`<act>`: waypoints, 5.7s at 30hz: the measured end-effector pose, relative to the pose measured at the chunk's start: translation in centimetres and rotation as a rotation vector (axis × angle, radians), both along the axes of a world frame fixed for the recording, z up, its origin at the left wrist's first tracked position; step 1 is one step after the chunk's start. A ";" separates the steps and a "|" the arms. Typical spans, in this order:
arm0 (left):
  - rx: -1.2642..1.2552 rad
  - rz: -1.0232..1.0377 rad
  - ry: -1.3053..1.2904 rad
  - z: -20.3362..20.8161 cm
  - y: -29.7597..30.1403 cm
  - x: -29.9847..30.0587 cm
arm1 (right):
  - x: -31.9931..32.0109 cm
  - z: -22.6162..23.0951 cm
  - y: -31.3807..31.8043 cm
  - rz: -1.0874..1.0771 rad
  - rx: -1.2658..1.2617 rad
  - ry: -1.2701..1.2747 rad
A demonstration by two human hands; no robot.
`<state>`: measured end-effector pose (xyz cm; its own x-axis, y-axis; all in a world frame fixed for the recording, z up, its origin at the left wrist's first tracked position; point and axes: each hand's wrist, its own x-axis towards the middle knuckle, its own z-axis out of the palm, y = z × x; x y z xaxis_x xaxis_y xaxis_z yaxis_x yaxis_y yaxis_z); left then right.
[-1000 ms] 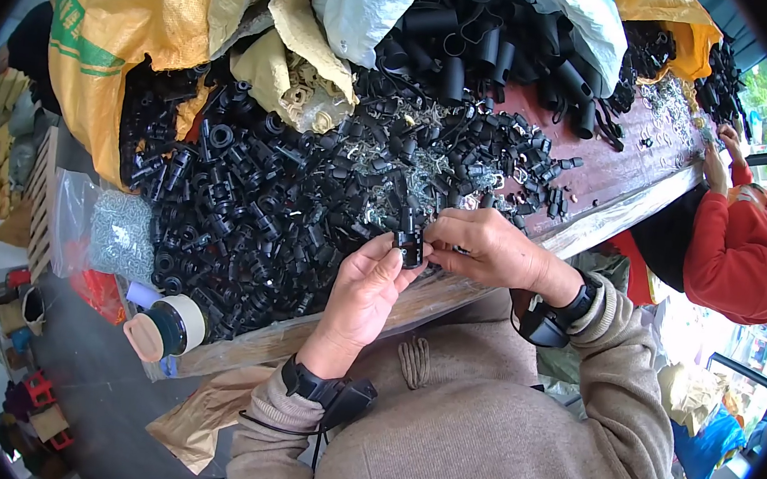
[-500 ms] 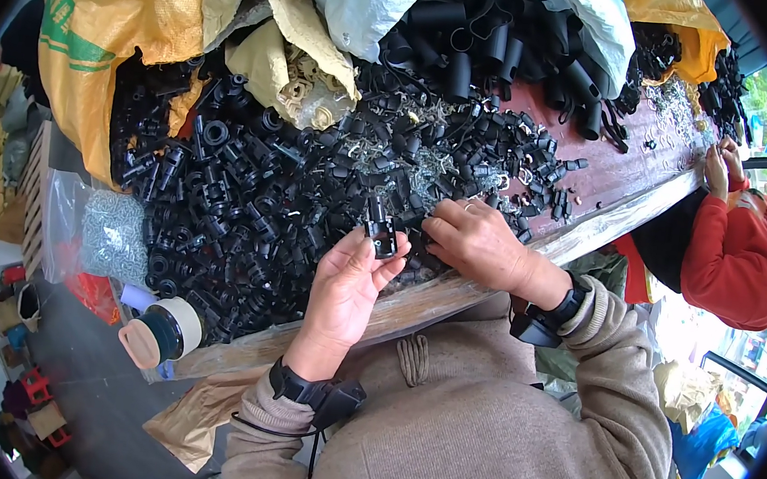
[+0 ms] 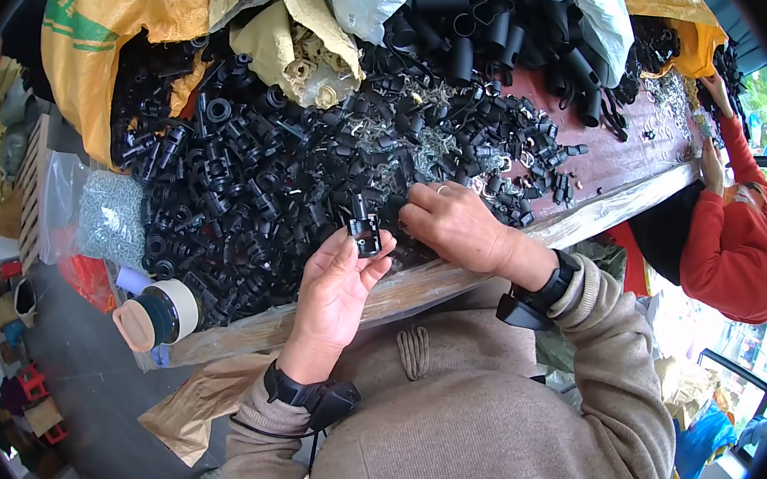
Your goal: The person assembles small components by hand, inserting a small white plastic part into a black plastic housing. They then pick up a larger black cylindrical sleeve and slide it over the assembly before setting the completed unit aside.
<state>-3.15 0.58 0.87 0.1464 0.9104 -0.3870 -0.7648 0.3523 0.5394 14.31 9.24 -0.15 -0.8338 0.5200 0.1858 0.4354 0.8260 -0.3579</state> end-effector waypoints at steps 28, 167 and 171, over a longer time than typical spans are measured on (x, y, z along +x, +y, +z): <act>0.022 -0.123 0.011 -0.6 1.9 1.4 | 1.5 1.5 -0.1 -0.039 -0.228 0.191; -0.059 0.003 0.035 0.5 0.9 0.1 | 0.2 2.0 4.8 -0.318 -0.716 0.418; -0.058 -0.107 0.021 0.3 1.3 3.1 | 4.0 3.0 0.4 -0.297 -1.039 0.735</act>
<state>-0.04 1.88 1.21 0.2330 0.8660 -0.4425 -0.7101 0.4624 0.5310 18.36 9.60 2.89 -0.5392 0.8406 -0.0516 -0.0165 -0.0718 -0.9973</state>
